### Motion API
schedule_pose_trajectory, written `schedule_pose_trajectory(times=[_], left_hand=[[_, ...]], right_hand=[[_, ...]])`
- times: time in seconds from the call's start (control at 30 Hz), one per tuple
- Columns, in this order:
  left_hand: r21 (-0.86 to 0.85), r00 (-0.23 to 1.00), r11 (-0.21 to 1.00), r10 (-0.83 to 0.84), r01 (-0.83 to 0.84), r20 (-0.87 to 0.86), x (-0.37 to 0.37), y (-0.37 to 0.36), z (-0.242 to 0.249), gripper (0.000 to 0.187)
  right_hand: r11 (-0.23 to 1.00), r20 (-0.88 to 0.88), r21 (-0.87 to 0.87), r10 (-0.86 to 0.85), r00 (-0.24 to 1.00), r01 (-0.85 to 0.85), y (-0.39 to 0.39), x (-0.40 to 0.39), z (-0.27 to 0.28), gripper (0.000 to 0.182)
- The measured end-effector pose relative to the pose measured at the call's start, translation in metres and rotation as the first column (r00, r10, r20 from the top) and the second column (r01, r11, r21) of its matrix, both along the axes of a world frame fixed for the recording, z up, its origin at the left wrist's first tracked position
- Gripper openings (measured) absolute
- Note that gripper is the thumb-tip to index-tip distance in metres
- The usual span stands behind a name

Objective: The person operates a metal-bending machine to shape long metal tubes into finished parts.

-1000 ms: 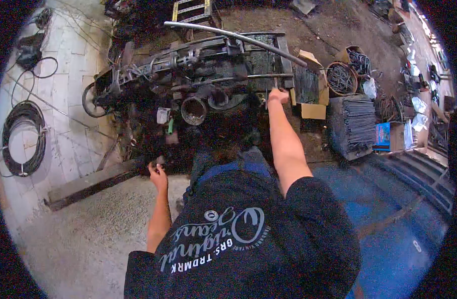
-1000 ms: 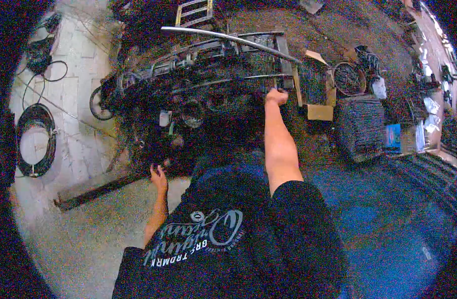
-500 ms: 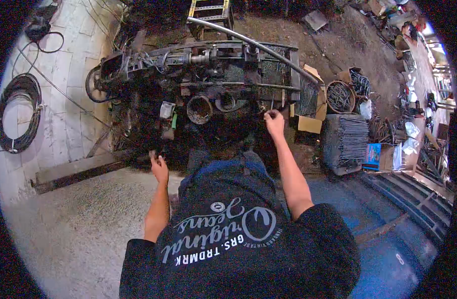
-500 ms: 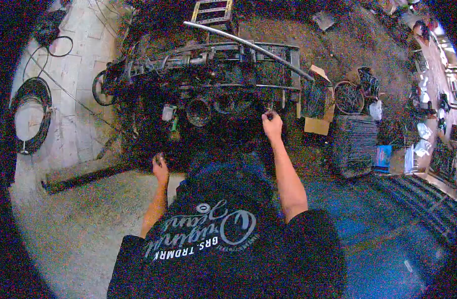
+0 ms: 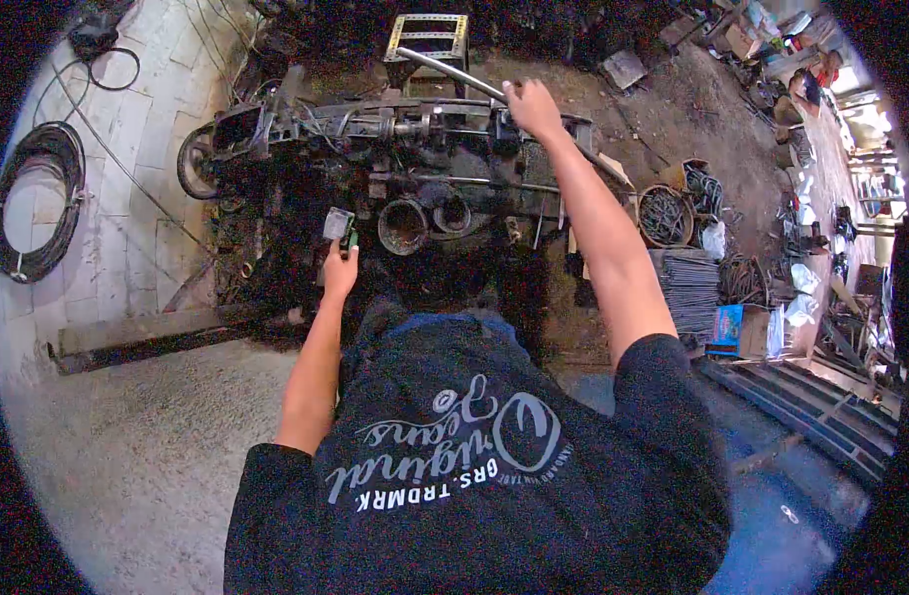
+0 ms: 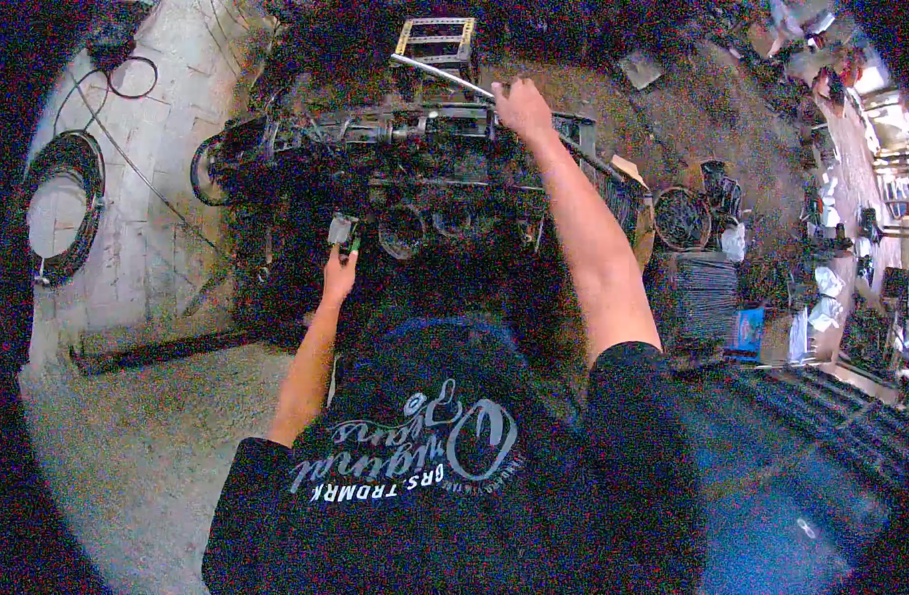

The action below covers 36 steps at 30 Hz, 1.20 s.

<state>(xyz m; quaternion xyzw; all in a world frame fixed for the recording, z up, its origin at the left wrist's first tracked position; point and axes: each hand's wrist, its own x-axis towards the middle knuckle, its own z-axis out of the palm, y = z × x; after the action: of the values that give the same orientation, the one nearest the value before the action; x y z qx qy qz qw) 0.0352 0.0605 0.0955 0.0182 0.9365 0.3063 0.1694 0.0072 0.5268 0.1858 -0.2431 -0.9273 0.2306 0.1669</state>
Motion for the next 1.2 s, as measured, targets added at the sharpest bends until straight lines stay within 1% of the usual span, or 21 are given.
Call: schedule_pose_trajectory(times=[0.03,0.07,0.13,0.17,0.2,0.27,0.37,0.47,0.53,0.6,0.7,0.73,0.77,0.8,0.83,0.9,0.93,1.0,1.07,1.13,1.2], left_hand=[[-0.007,1.000,1.000,-0.011,0.011,0.008,0.001,0.003,0.001,0.057],[-0.014,1.000,1.000,-0.023,0.023,0.016,0.000,0.006,0.003,0.058],[-0.051,1.000,0.999,0.003,-0.003,0.000,0.000,0.004,-0.010,0.060],[-0.082,0.998,0.997,-0.007,0.002,-0.059,0.000,0.002,-0.017,0.060],[-0.115,0.993,0.993,-0.020,0.007,-0.113,0.002,0.002,-0.018,0.061],[-0.137,0.995,0.991,-0.010,-0.003,-0.098,0.003,0.001,-0.021,0.060],[-0.159,0.998,0.987,0.004,-0.014,-0.067,0.003,0.002,-0.017,0.059],[-0.159,0.999,0.987,0.010,-0.018,-0.048,0.003,0.003,-0.020,0.056],[-0.158,0.999,0.987,0.016,-0.024,-0.047,0.001,0.005,-0.018,0.054],[-0.208,0.997,0.978,-0.015,0.032,0.082,-0.006,0.006,-0.014,0.049],[-0.252,0.998,0.967,-0.002,0.020,0.068,-0.009,0.008,-0.013,0.045],[-0.249,0.998,0.968,-0.002,0.019,0.068,-0.011,0.006,-0.013,0.045],[-0.285,0.997,0.958,-0.019,0.040,0.075,-0.013,0.005,-0.014,0.044],[-0.321,0.996,0.945,-0.038,0.063,0.083,-0.015,0.007,-0.012,0.043],[-0.318,0.996,0.946,-0.041,0.066,0.085,-0.015,0.010,-0.011,0.043],[-0.348,0.993,0.936,-0.003,0.045,0.119,-0.015,0.013,-0.006,0.043],[-0.344,0.993,0.938,-0.003,0.044,0.121,-0.014,0.015,-0.005,0.043],[-0.373,0.995,0.926,-0.026,0.060,0.094,-0.011,0.017,-0.003,0.039],[-0.388,0.996,0.921,-0.005,0.039,0.088,-0.008,0.020,-0.003,0.038],[-0.400,0.997,0.917,0.014,0.019,0.078,-0.007,0.021,-0.006,0.037],[-0.421,0.998,0.907,-0.005,0.030,0.060,-0.005,0.020,-0.008,0.036]], right_hand=[[0.999,0.064,-0.044,0.035,0.997,-0.032,-0.003,-0.003,0.003,0.058],[0.998,0.061,-0.042,0.041,0.997,-0.038,-0.005,-0.006,0.006,0.058],[0.993,0.280,-0.112,-0.011,0.960,0.044,-0.015,-0.004,0.015,0.062],[0.994,0.327,-0.094,-0.026,0.945,0.060,-0.018,-0.005,0.019,0.066],[0.994,0.330,-0.094,-0.020,0.944,0.054,-0.019,-0.006,0.020,0.066],[0.988,0.400,-0.113,-0.053,0.915,0.107,-0.019,-0.009,0.023,0.065],[0.977,0.434,-0.162,-0.056,0.899,0.139,-0.018,-0.012,0.026,0.065],[0.975,0.449,-0.133,-0.103,0.888,0.180,-0.019,-0.012,0.026,0.064],[0.973,0.467,-0.137,-0.103,0.878,0.187,-0.017,-0.012,0.024,0.063],[0.971,0.475,-0.141,-0.105,0.873,0.194,-0.016,-0.015,0.023,0.063],[0.968,0.474,-0.133,-0.126,0.872,0.212,-0.016,-0.017,0.023,0.062],[0.968,0.492,-0.145,-0.107,0.864,0.203,-0.016,-0.017,0.023,0.062],[0.968,0.509,-0.157,-0.090,0.856,0.195,-0.016,-0.017,0.023,0.062],[0.968,0.508,-0.153,-0.094,0.856,0.197,-0.014,-0.018,0.022,0.062],[0.970,0.497,-0.160,-0.081,0.864,0.183,-0.014,-0.018,0.021,0.061],[0.970,0.497,-0.186,-0.046,0.867,0.158,-0.012,-0.019,0.021,0.060],[0.971,0.499,-0.181,-0.047,0.865,0.157,-0.007,-0.023,0.012,0.060],[0.982,0.470,-0.164,-0.007,0.883,0.094,-0.001,-0.029,-0.005,0.058],[0.983,0.450,-0.165,-0.001,0.893,0.084,0.003,-0.032,-0.015,0.056],[0.983,0.427,-0.165,0.002,0.904,0.076,0.002,-0.032,-0.009,0.055],[0.986,0.432,-0.150,-0.003,0.902,0.075,-0.002,-0.028,-0.002,0.054]])
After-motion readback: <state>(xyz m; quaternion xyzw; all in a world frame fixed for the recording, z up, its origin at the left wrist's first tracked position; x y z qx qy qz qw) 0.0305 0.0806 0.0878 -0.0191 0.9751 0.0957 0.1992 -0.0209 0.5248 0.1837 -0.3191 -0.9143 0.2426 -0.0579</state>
